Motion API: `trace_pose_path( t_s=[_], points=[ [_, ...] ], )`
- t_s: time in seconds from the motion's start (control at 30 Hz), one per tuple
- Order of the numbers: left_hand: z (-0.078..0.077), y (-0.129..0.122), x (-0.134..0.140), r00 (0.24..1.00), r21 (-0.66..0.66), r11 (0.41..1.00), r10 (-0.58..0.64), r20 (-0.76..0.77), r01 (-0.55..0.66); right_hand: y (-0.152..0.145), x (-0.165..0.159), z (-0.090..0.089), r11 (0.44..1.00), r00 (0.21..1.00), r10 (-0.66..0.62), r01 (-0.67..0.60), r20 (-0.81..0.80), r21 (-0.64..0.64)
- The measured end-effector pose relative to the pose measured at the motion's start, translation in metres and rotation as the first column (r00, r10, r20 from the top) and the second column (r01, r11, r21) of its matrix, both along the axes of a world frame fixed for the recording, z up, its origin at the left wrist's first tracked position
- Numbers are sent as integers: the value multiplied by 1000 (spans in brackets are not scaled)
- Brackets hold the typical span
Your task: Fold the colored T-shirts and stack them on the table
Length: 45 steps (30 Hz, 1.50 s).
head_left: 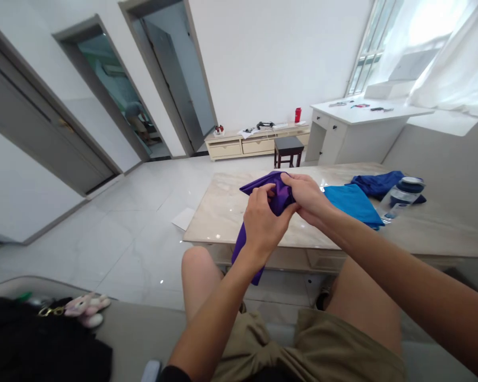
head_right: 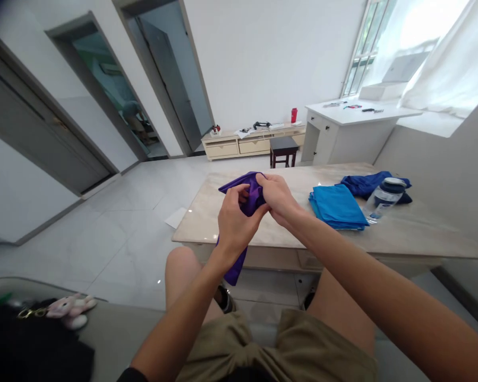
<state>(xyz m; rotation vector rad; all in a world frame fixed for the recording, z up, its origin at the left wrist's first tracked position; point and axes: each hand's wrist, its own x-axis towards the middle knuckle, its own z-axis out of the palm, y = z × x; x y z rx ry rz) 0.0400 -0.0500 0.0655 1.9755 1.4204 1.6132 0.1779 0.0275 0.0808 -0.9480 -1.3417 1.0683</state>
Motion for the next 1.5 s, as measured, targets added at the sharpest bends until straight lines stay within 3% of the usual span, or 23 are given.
trace_pose_path(
  t_s=[0.13, 0.2, 0.27, 0.37, 0.5, 0.53, 0.6, 0.73, 0.83, 0.9, 0.97, 1.03, 1.13, 1.2, 1.27, 1.33, 1.4, 1.47, 1.5],
  points=[
    [13, -2, -24, 979, -93, 982, -153, 135, 166, -31, -9, 18, 981, 985, 170, -172, -31, -90],
    [22, 3, -44, 945, -135, 956, -224, 237, 260, -36, 2, 25, 990, 989, 138, -137, 47, -21],
    [33, 11, -70, 918, -148, 947, -225, 325, 285, -35, 21, 33, 994, 988, 9, -26, 157, 108],
    [49, 25, -118, 883, -114, 975, -120, 454, 191, -33, 55, 54, 964, 944, -215, 164, 251, 210],
    [58, 27, -177, 822, -86, 995, 10, 569, 47, -44, 93, 86, 967, 965, -251, 254, 82, -24],
    [58, 24, -187, 830, -59, 998, 6, 557, 33, -48, 100, 91, 965, 964, -257, 260, 69, -42],
    [57, 16, -201, 871, -7, 1000, -8, 491, 13, -59, 109, 95, 956, 937, -292, 292, 191, 27],
    [62, 3, -214, 950, 84, 996, -3, 313, -25, -82, 120, 100, 885, 683, -465, 343, 563, 315],
    [74, 4, -223, 977, 147, 988, 11, 212, -43, -94, 124, 115, 847, 552, -531, 319, 642, 426],
    [78, 14, -228, 986, 155, 985, 50, 162, -75, -88, 124, 122, 849, 521, -528, 311, 671, 427],
    [73, 34, -228, 988, 150, 980, 114, 107, -129, -65, 123, 118, 859, 493, -512, 301, 704, 414],
    [58, 66, -224, 982, 134, 973, 184, 53, -189, -26, 119, 99, 883, 492, -468, 291, 734, 368],
    [20, 124, -214, 961, 5, 962, 274, -42, -274, 45, 108, 51, 939, 583, -319, 302, 747, 166],
    [-13, 157, -209, 930, -138, 927, 324, -170, -348, 83, 99, 13, 924, 501, -324, 351, 802, 154],
    [-49, 174, -207, 890, -251, 882, 306, -337, -398, 103, 93, -31, 909, 335, -349, 346, 875, 231],
    [-89, 173, -207, 844, -315, 878, 163, -511, -360, 103, 92, -83, 940, 210, -297, 236, 931, 247],
    [-133, 156, -207, 742, -385, 904, -128, -658, -186, 86, 96, -143, 983, 175, -151, -75, 973, 166],
    [-179, 130, -209, 535, -506, 862, -445, -718, 39, 58, 103, -207, 930, 144, 16, -365, 989, 38],
    [-200, 117, -210, 441, -560, 822, -543, -715, 103, 43, 107, -236, 881, 116, 102, -471, 988, -35]
  ],
)
